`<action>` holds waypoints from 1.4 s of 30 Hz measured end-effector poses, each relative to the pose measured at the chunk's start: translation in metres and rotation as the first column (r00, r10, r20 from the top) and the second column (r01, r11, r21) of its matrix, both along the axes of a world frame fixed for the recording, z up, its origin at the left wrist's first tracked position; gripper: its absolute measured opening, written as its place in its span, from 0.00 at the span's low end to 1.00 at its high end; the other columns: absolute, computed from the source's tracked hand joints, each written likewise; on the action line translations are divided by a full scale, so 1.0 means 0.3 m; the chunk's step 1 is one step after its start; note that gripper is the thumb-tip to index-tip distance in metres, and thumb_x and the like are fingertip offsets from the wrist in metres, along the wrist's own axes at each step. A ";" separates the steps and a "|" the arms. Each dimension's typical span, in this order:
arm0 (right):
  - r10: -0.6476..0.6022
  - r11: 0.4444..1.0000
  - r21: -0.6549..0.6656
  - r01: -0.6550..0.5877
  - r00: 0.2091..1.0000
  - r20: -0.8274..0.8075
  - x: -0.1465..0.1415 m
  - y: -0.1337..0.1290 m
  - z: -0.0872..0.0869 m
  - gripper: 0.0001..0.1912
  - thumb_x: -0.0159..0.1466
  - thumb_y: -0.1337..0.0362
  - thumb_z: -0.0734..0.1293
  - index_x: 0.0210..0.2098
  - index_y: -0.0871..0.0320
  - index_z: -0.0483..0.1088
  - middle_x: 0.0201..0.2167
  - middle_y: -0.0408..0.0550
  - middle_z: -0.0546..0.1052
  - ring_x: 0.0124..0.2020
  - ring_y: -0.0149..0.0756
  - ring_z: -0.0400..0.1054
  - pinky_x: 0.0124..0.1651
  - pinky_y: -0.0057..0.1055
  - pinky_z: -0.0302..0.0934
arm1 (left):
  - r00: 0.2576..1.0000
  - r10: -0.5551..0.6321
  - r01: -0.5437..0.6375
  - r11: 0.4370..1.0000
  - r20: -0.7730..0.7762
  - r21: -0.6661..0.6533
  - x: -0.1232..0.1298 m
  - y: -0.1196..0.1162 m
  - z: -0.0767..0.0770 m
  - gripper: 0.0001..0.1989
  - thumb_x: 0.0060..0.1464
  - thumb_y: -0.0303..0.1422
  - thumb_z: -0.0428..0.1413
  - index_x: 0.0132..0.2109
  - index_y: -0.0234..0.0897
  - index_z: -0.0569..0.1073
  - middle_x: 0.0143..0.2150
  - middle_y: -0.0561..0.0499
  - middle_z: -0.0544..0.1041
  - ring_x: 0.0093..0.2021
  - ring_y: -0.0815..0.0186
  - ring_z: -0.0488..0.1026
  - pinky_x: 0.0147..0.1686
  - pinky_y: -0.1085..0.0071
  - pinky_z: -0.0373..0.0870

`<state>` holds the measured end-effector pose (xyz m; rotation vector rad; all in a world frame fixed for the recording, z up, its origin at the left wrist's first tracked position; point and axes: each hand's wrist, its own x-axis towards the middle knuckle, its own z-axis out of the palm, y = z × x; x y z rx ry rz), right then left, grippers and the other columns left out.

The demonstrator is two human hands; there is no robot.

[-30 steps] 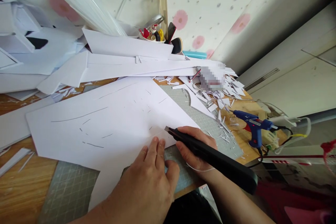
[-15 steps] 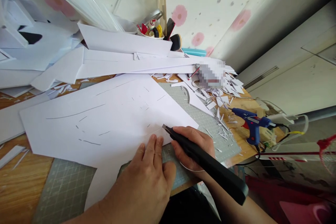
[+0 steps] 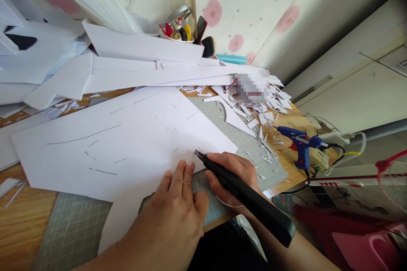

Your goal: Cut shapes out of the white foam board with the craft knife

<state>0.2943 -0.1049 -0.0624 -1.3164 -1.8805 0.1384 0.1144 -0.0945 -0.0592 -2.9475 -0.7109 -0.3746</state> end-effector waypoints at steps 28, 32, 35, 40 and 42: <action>-0.043 0.997 0.067 0.038 0.996 0.080 -0.011 -0.104 -0.001 0.20 0.58 0.72 0.65 0.50 0.58 0.65 0.24 0.45 0.74 0.23 0.36 0.70 0.24 0.31 0.66 | 0.999 0.012 -0.017 0.994 -0.048 -0.106 -0.004 0.002 0.004 0.23 0.48 0.37 0.62 0.46 0.21 0.77 0.58 0.18 0.66 0.59 0.32 0.64 0.55 0.43 0.66; -0.035 0.995 0.102 0.024 0.993 0.112 -0.012 -0.116 -0.005 0.20 0.58 0.72 0.65 0.51 0.59 0.64 0.23 0.45 0.74 0.21 0.35 0.68 0.22 0.31 0.66 | 1.000 0.008 -0.011 0.994 -0.030 -0.110 -0.005 0.003 0.007 0.23 0.50 0.40 0.61 0.46 0.21 0.77 0.57 0.19 0.66 0.59 0.33 0.65 0.55 0.43 0.68; -0.038 0.993 0.114 0.023 0.991 0.131 -0.013 -0.122 -0.007 0.21 0.59 0.73 0.64 0.52 0.59 0.64 0.24 0.46 0.75 0.23 0.37 0.70 0.24 0.32 0.69 | 1.000 0.012 -0.014 0.994 -0.020 -0.110 -0.007 0.004 0.011 0.21 0.53 0.39 0.59 0.45 0.23 0.78 0.56 0.20 0.68 0.58 0.34 0.66 0.54 0.43 0.69; -0.037 0.992 0.126 0.021 0.991 0.127 -0.013 -0.131 -0.012 0.22 0.58 0.73 0.64 0.52 0.60 0.64 0.25 0.48 0.76 0.24 0.37 0.71 0.26 0.32 0.70 | 0.999 -0.016 0.011 0.994 -0.050 -0.105 -0.006 0.009 0.002 0.25 0.47 0.41 0.63 0.45 0.22 0.77 0.57 0.18 0.67 0.59 0.33 0.65 0.56 0.43 0.66; -0.030 0.993 0.120 0.016 0.993 0.117 -0.010 -0.133 -0.015 0.22 0.58 0.73 0.64 0.52 0.60 0.64 0.26 0.48 0.76 0.24 0.37 0.71 0.26 0.33 0.70 | 0.998 -0.020 0.015 0.995 -0.052 -0.094 -0.008 0.009 -0.008 0.28 0.45 0.41 0.65 0.47 0.22 0.76 0.57 0.18 0.67 0.59 0.33 0.64 0.56 0.44 0.66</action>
